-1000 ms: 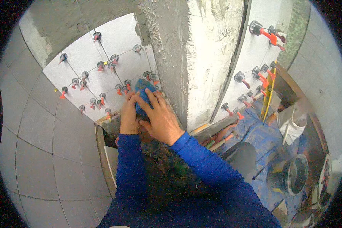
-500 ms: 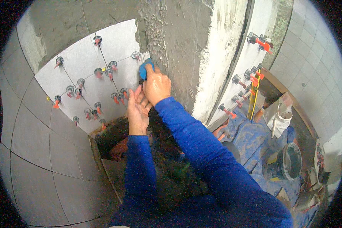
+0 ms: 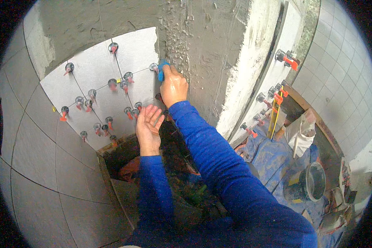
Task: The person cleans tile edges with a sponge, adjusts tile leveling clips, and measures a new tile with a ruler and pencil. The person then applies adhesive to the tile and places it on the wall.
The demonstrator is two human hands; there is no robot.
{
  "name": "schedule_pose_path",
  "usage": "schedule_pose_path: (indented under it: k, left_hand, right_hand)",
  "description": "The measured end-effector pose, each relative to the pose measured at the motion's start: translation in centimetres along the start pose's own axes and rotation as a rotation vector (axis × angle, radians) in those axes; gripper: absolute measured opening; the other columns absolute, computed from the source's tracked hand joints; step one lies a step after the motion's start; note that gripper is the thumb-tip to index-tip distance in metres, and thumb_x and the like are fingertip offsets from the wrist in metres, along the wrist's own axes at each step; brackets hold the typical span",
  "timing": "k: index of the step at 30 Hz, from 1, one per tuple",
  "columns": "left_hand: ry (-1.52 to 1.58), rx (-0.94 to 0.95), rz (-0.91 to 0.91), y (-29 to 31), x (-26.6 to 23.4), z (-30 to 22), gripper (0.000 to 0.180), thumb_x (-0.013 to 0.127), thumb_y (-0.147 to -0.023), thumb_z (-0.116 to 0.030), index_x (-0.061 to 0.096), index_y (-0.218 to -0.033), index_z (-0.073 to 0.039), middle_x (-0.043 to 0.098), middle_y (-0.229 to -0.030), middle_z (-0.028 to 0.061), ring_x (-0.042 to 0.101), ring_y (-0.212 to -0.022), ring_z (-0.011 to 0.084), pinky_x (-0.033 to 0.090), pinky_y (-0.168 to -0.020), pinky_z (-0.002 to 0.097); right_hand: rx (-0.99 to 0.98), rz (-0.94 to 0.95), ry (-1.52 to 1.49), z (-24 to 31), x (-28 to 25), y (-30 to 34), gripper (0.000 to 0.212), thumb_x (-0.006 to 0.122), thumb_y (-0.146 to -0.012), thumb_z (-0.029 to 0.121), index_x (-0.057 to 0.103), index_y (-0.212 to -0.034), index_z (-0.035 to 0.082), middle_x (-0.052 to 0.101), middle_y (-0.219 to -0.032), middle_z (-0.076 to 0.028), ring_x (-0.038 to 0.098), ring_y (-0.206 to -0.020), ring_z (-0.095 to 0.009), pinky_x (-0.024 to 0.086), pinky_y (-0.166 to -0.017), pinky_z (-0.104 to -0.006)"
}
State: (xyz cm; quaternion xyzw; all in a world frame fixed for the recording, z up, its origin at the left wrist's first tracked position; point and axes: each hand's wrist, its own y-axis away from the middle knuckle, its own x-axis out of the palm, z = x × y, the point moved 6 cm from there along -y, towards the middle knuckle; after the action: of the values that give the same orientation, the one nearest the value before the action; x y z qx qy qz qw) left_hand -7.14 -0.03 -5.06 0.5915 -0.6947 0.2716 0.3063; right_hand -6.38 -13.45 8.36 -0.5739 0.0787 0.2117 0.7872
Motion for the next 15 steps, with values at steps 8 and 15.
schedule_pose_path:
  k: [8,15]
  left_hand:
    - [0.028,0.001,-0.054,-0.1,-0.1,0.2,0.05,0.059,-0.104,-0.042,0.06,-0.132,0.0,0.066,-0.126,0.0138,0.064,-0.118,0.0277,0.052,-0.101,0.0432]
    - [-0.138,-0.144,0.149,0.8,1.2,0.0,0.067,0.065,-0.101,-0.047,0.049,-0.146,-0.001,0.061,-0.133,0.0155,0.063,-0.113,0.0242,0.052,-0.096,0.0404]
  right_hand:
    - [-0.005,-0.158,-0.059,0.0,-1.8,2.2,0.046,0.066,-0.077,-0.009,0.064,-0.121,0.005,0.069,-0.127,-0.024,0.07,-0.107,-0.045,0.058,-0.089,-0.0506]
    - [0.039,0.004,-0.273,1.9,-5.3,11.0,0.06,0.07,-0.078,-0.004,0.061,-0.137,0.006,0.064,-0.138,-0.027,0.064,-0.125,-0.045,0.055,-0.101,-0.0464]
